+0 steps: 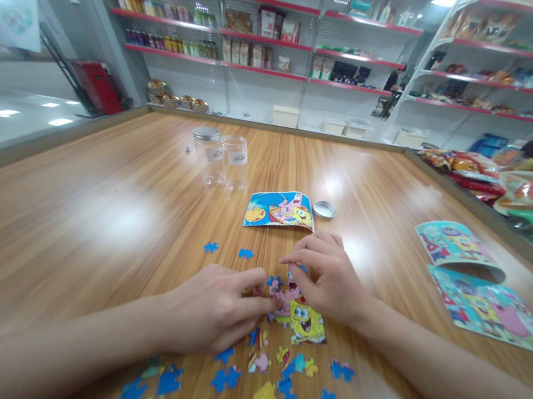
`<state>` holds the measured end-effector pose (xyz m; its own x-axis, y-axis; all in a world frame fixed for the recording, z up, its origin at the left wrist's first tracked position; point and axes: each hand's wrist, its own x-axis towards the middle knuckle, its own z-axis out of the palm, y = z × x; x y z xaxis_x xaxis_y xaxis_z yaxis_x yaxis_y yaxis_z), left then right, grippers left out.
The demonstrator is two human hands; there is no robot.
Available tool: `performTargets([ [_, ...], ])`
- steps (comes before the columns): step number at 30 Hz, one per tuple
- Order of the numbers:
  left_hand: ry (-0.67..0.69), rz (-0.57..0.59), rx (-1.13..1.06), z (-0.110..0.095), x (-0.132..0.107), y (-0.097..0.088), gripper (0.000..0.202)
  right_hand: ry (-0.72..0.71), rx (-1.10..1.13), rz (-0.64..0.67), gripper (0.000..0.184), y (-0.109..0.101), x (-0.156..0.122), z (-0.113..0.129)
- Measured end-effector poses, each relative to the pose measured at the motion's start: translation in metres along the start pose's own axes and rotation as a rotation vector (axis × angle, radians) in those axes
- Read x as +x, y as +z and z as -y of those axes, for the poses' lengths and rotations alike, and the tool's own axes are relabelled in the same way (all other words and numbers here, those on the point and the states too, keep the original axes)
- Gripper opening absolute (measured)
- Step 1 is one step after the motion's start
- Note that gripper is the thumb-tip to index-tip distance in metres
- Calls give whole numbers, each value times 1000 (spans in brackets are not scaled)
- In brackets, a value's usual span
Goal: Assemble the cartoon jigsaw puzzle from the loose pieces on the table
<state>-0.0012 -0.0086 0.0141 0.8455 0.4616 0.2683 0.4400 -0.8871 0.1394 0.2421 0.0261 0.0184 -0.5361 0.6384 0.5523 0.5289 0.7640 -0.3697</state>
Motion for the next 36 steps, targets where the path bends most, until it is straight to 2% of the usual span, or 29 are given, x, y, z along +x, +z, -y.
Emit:
performTargets([
  [14,3,3,25,-2,1,0,23,-83,-16,166,26,-1,-3,3],
  [23,-36,29,-54,-1,-1,2,26,-95,-3,158,27,-1,-3,4],
  [28,-44,5,-126,1,0,4,27,-31,0,59,24,-6,-5,0],
  [30,-59,-58,-151,1,-1,5,33,-6,6,18,23,-9,-7,-4],
  [32,-95,-182,-177,2,-2,6,36,41,25,-27,23,-11,-8,-10],
  [34,-152,-314,-200,4,-4,8,34,114,77,-64,23,-12,-8,-18],
  [36,-214,-395,-208,8,-6,10,30,200,142,-88,22,-10,-9,-26],
])
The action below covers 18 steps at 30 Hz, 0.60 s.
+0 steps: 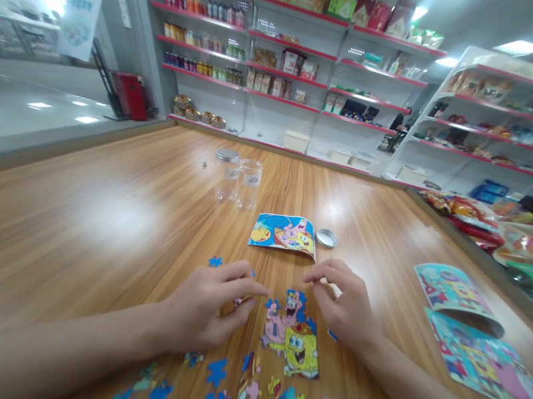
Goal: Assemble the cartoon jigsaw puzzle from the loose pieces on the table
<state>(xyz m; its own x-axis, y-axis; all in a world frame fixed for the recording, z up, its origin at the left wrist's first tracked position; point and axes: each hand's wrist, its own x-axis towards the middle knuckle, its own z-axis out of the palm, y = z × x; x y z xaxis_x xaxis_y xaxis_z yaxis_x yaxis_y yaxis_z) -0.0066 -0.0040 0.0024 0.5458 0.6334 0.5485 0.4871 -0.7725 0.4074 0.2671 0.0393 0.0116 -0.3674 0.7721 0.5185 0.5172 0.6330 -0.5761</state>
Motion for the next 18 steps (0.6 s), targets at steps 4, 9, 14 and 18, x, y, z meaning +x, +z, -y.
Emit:
performTargets([
  [4,-38,-27,39,8,-2,1,24,147,53,17,20,2,2,-11],
  [9,53,54,132,2,-2,-5,29,69,44,159,16,5,4,-7],
  [14,248,48,316,-18,-1,-16,28,14,-46,214,11,8,4,-4],
  [18,335,115,312,-23,-1,-18,30,34,-78,193,5,9,6,-6],
])
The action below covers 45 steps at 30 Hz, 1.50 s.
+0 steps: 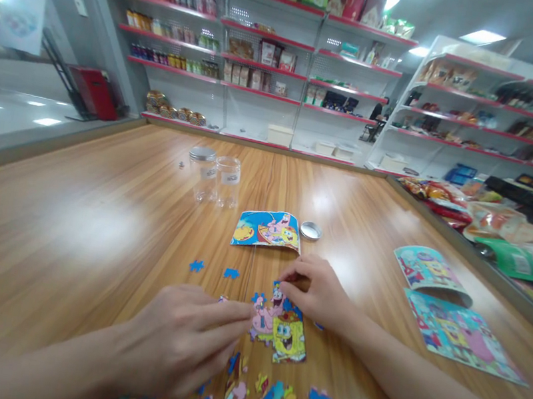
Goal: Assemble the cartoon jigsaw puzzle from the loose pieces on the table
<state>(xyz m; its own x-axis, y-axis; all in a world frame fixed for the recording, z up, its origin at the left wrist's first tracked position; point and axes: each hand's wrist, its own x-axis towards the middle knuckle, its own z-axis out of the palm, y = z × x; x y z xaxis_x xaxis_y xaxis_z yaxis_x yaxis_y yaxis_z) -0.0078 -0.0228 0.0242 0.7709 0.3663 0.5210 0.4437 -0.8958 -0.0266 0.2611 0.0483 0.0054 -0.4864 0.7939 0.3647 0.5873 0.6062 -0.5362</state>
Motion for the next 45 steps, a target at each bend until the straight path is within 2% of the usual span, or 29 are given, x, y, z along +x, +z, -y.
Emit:
performTargets([
  [6,24,199,-29,4,3,3,33,19,-56,-21,10,-1,0,0],
  [8,30,231,-35,5,4,3,34,29,-68,-21,11,-1,0,1],
  [16,15,197,-89,6,5,4,33,39,-60,-22,12,-1,0,2],
  [23,-19,229,-149,9,2,10,37,37,-74,-8,13,-2,-1,1],
  [29,-60,286,-296,16,4,10,33,47,-50,1,10,-3,-4,1],
  [39,-109,163,-414,17,5,19,27,29,-44,33,6,-2,-5,0],
  [45,-119,128,-447,20,8,20,23,35,-40,36,8,1,-3,-3],
])
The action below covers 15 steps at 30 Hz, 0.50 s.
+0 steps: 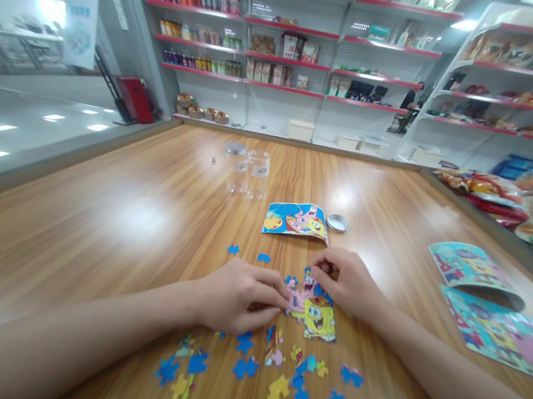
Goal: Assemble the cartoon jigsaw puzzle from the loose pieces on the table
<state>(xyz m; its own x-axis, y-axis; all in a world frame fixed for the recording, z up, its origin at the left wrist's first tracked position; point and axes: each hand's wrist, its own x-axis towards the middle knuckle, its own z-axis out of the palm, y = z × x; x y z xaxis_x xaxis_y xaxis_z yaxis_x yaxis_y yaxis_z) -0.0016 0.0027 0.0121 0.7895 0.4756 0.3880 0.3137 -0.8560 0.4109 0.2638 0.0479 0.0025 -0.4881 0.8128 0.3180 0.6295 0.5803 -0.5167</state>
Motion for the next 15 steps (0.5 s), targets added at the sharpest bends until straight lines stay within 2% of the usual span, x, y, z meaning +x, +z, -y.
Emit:
performTargets([
  [4,45,1,-5,-2,-2,-3,21,5,-2,-2,8,2,3,0],
  [6,53,-87,-54,-4,-4,-6,21,14,1,9,8,3,4,1],
  [8,-10,-277,-166,-4,-7,-10,22,27,4,18,9,3,5,2],
  [12,-314,-742,-413,10,-11,-16,16,32,4,29,9,3,8,2],
  [14,-468,-874,-464,23,-12,-19,14,28,6,37,9,3,9,2],
  [15,-544,-897,-465,29,-13,-20,14,26,8,41,10,3,10,2],
])
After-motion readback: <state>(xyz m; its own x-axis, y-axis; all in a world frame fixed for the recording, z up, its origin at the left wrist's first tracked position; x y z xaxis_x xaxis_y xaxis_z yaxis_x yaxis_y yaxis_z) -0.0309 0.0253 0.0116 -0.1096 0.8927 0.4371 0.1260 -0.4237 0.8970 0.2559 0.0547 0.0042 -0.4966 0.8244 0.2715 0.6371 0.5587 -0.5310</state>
